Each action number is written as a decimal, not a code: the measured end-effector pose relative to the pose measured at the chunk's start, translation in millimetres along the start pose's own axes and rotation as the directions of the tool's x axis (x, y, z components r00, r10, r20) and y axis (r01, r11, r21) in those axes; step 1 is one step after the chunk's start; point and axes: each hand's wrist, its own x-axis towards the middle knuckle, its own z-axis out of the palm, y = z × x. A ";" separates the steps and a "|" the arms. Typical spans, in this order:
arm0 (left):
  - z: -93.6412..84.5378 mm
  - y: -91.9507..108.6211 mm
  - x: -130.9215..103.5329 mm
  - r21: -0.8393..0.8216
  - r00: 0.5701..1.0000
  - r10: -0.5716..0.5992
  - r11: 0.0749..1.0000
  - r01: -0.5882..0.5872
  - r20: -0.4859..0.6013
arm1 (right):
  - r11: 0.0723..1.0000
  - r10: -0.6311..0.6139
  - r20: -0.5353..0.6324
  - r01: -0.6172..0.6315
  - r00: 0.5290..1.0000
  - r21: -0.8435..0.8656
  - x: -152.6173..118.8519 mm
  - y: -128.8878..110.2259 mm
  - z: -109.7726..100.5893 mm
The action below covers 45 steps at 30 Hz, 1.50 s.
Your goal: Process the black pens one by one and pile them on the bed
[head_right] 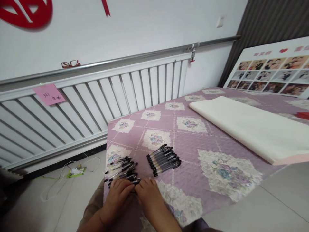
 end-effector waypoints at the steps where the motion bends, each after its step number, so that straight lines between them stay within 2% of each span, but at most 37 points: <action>1: 2.4 -0.2 0.8 -0.012 1.000 -0.011 1.000 0.011 0.020 | 1.000 -0.002 -0.002 0.002 1.000 0.015 0.8 -1.6 0.9; 7: 7.5 -4.3 1.4 -0.018 0.998 -0.052 0.998 0.053 0.036 | 0.982 0.062 -0.032 -0.055 0.998 0.180 -8.7 13.5 -18.7; 10: 5.3 -5.1 1.4 -0.021 0.999 -0.046 0.999 0.047 0.027 | 0.980 0.082 -0.012 -0.078 0.997 0.183 -13.3 23.2 -27.6; 14: 3.7 -3.6 2.7 -0.011 0.998 -0.051 0.999 0.051 0.030 | 0.985 0.061 0.031 -0.066 0.998 0.160 -11.3 22.3 -22.8; 18: 3.9 -2.2 3.2 -0.003 0.999 -0.019 1.000 0.019 0.044 | 0.984 0.034 0.014 -0.036 0.999 0.172 -6.0 10.8 -11.5; 21: 3.7 -2.0 3.2 -0.002 0.999 -0.004 1.000 0.004 0.052 | 0.985 0.016 -0.007 -0.015 1.000 0.171 -5.6 10.2 -11.8; 24: 1.6 -1.8 4.0 -0.023 0.996 -0.043 0.999 0.045 0.083 | 0.980 0.034 -0.025 -0.029 0.999 0.195 -10.0 24.0 -21.4; 29: -3.8 -1.8 5.8 -0.075 0.992 -0.083 0.993 0.090 0.097 | 0.969 0.136 -0.067 -0.119 0.988 0.217 -17.2 48.2 -32.9; 32: -4.6 -2.8 5.7 -0.081 0.992 -0.070 0.994 0.079 0.108 | 0.973 0.133 -0.081 -0.115 0.988 0.199 -14.8 42.6 -29.1; 38: -3.5 -4.0 5.0 -0.083 0.990 -0.074 0.993 0.084 0.121 | 0.970 0.035 -0.134 -0.002 0.990 0.242 -8.2 18.7 -23.9; 45: 0.9 -5.3 1.1 -0.054 0.994 -0.056 0.997 0.062 0.098 | 0.992 0.028 -0.080 -0.017 0.996 0.129 -5.6 10.0 -16.0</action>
